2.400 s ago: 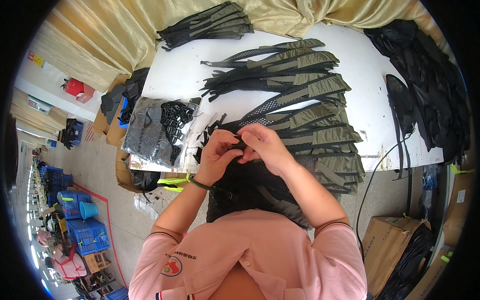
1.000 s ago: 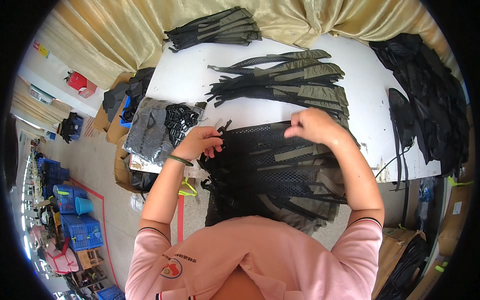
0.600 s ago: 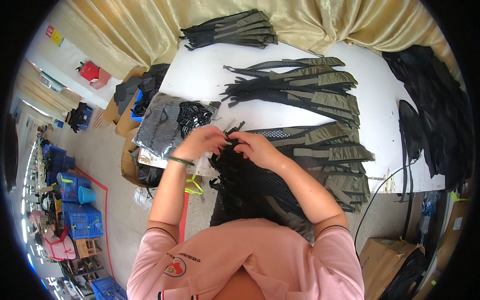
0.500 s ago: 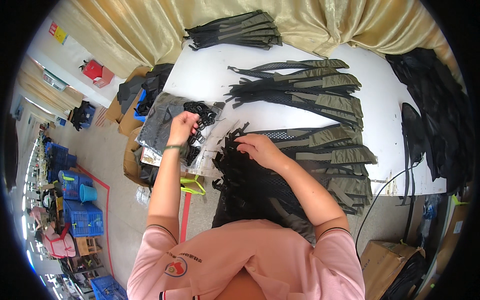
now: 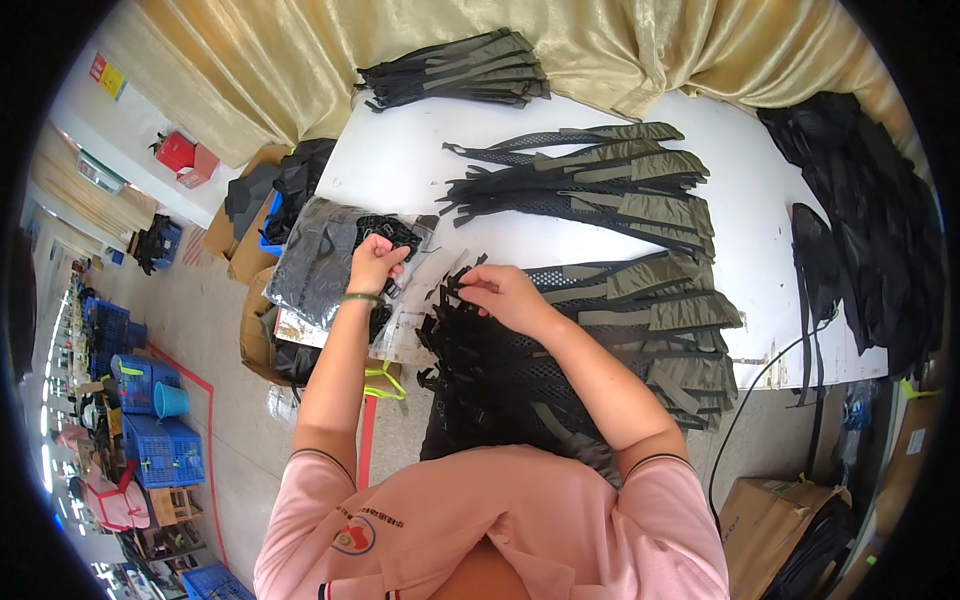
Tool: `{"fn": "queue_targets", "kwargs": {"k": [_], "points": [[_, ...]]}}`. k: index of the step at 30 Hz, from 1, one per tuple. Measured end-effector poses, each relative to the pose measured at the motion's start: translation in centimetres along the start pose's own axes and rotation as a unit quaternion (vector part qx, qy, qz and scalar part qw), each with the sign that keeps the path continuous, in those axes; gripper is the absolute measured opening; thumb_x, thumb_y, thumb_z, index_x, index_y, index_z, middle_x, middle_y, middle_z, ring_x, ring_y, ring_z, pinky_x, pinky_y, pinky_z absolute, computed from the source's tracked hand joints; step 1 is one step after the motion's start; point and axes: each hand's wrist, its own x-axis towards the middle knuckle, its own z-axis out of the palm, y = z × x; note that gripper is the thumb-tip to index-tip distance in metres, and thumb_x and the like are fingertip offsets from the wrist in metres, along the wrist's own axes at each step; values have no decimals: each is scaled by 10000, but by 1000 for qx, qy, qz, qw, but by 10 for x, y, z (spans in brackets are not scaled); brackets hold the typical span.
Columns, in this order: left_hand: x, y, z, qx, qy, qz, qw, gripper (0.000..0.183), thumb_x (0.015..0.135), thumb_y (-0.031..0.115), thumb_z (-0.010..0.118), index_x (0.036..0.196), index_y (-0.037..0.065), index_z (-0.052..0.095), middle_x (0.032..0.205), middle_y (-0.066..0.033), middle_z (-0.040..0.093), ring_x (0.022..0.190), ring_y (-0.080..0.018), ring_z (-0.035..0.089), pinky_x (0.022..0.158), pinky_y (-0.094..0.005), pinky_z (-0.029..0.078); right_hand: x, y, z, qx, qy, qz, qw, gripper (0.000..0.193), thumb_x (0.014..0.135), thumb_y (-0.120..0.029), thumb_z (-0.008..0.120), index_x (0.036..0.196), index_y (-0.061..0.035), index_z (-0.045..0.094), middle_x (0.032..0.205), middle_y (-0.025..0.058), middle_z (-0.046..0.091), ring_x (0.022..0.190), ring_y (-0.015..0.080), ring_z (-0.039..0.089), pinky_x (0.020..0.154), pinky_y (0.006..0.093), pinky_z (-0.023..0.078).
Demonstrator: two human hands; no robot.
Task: Assembling plastic buckles and adjustment clips onto mesh backpack or gear straps.
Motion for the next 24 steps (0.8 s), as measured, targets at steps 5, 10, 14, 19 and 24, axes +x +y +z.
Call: {"fn": "queue_targets", "kwargs": {"k": [5,10,14,19,24], "points": [[-81,61,33,-485,-220,-75,843,91,879,107,624,960,85,589,855,-31,635,681,-132,590,634,-267,490,-10,-14,-18,77,15,-24,997,147,877,-53,598,997,10,655,769,-3,608,617,61,529,570,203,441],[-99,65,59,-560,-289,-101,770,98,919,184,573,932,87,579,837,-16,608,695,-121,542,641,-260,432,-22,-27,-16,67,12,-27,997,145,878,-41,590,994,15,656,776,-3,608,611,60,519,548,205,428],[-105,71,70,-564,-331,-92,751,173,930,244,544,945,80,596,816,1,590,635,-94,472,593,-238,383,-28,-24,-18,129,-18,-49,990,145,881,-103,618,985,-11,659,770,-15,610,618,45,521,534,189,421],[-107,76,73,-557,-321,-132,754,164,921,260,553,878,101,552,792,-2,579,631,-116,484,603,-263,380,-34,-32,-18,87,-14,-55,995,119,878,-59,604,975,-11,653,757,-9,598,607,51,506,526,194,407],[-108,77,75,-542,-345,-139,753,149,910,253,567,872,110,555,778,7,576,615,-113,485,580,-261,379,-37,-30,-20,49,-32,-90,994,99,863,-52,623,948,-6,647,817,-7,608,681,51,520,608,193,426]]}}
